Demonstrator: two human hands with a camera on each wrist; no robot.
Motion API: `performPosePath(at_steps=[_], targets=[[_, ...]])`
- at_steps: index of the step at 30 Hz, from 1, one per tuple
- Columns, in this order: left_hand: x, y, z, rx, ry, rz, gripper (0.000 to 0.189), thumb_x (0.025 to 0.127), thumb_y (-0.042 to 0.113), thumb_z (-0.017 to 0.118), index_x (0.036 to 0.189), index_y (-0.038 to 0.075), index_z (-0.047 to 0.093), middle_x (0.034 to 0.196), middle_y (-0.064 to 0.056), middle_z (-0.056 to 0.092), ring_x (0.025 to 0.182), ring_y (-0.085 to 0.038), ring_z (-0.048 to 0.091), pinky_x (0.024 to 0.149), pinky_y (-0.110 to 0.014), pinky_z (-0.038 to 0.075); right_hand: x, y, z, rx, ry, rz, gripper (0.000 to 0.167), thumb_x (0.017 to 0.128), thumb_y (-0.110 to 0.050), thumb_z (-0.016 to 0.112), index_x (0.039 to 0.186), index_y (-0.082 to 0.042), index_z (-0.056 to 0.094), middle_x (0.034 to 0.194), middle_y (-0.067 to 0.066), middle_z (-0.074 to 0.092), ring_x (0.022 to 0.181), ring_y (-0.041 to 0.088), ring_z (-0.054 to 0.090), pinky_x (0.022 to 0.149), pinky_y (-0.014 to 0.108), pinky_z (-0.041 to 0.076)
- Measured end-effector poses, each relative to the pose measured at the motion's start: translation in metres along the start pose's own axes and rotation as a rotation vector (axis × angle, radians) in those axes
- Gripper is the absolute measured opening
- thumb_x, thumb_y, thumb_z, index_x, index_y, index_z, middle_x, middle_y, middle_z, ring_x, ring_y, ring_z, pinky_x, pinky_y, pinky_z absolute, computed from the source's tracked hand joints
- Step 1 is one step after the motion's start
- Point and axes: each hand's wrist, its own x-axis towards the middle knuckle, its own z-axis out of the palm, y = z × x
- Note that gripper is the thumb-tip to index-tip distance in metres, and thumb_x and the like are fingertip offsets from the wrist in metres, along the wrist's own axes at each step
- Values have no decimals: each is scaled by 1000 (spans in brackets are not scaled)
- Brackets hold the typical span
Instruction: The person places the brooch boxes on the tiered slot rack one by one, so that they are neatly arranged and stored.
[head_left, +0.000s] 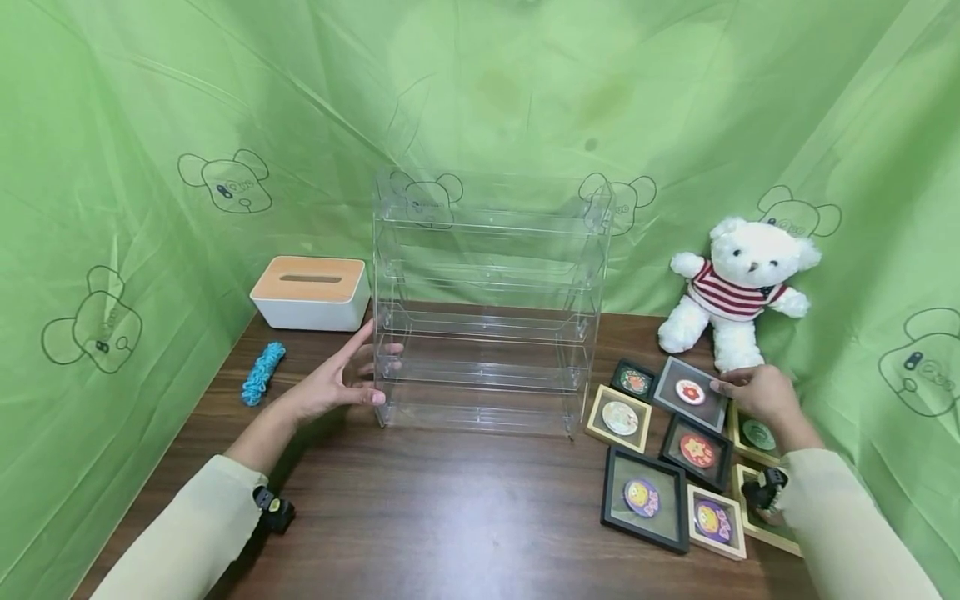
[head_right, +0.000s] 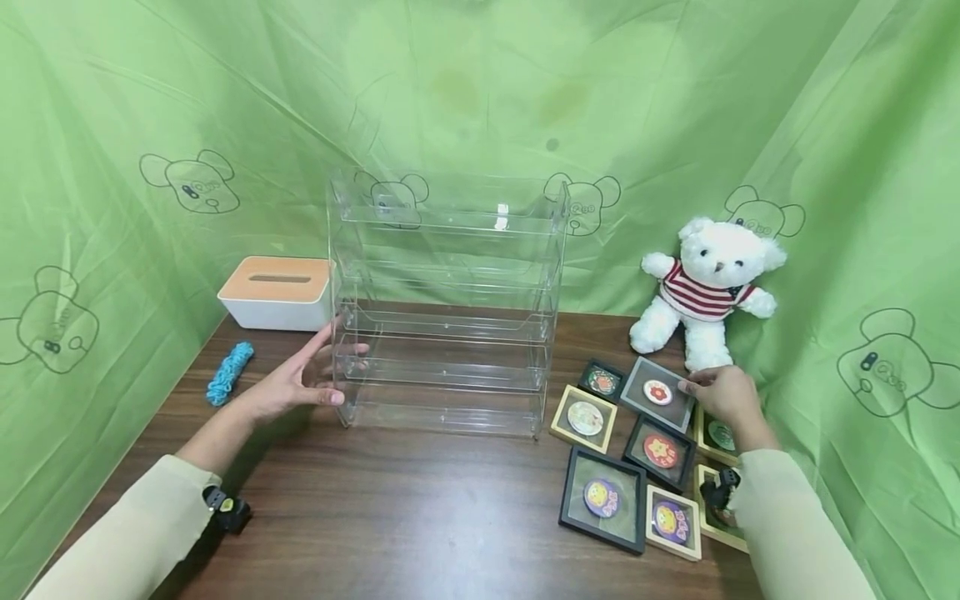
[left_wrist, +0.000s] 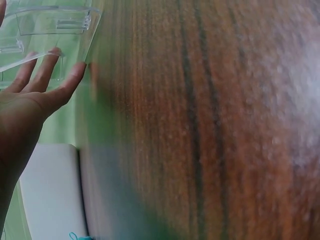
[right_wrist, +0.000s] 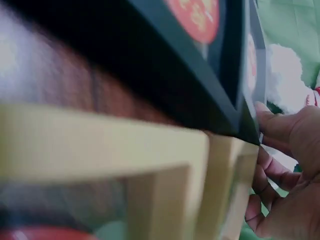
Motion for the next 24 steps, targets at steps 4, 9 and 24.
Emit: performPosePath(at_steps=[4, 9, 24], targets=[[0, 0, -1, -4, -3, -2, 127, 96, -6, 79, 178, 39, -6, 177, -31, 32, 153, -30, 56, 119, -43, 54, -2, -2, 10, 16, 49, 51, 41, 105, -34, 74, 117, 4, 81, 119, 34, 77, 108, 58, 69, 79, 56, 56], [0, -3, -1, 16, 2, -11, 126, 97, -5, 79, 178, 40, -6, 177, -30, 34, 153, -31, 56, 120, -51, 53, -4, -2, 16, 31, 84, 59, 39, 106, -33, 71, 111, 5, 81, 109, 31, 79, 98, 52, 70, 69, 45, 52], [-3, -3, 3, 1, 4, -2, 124, 98, -5, 78, 178, 38, -6, 177, -31, 31, 151, -15, 57, 114, -36, 58, -10, -7, -8, 354, 115, -9, 52, 109, -35, 73, 139, 7, 70, 85, -9, 81, 73, 0, 69, 63, 23, 59]])
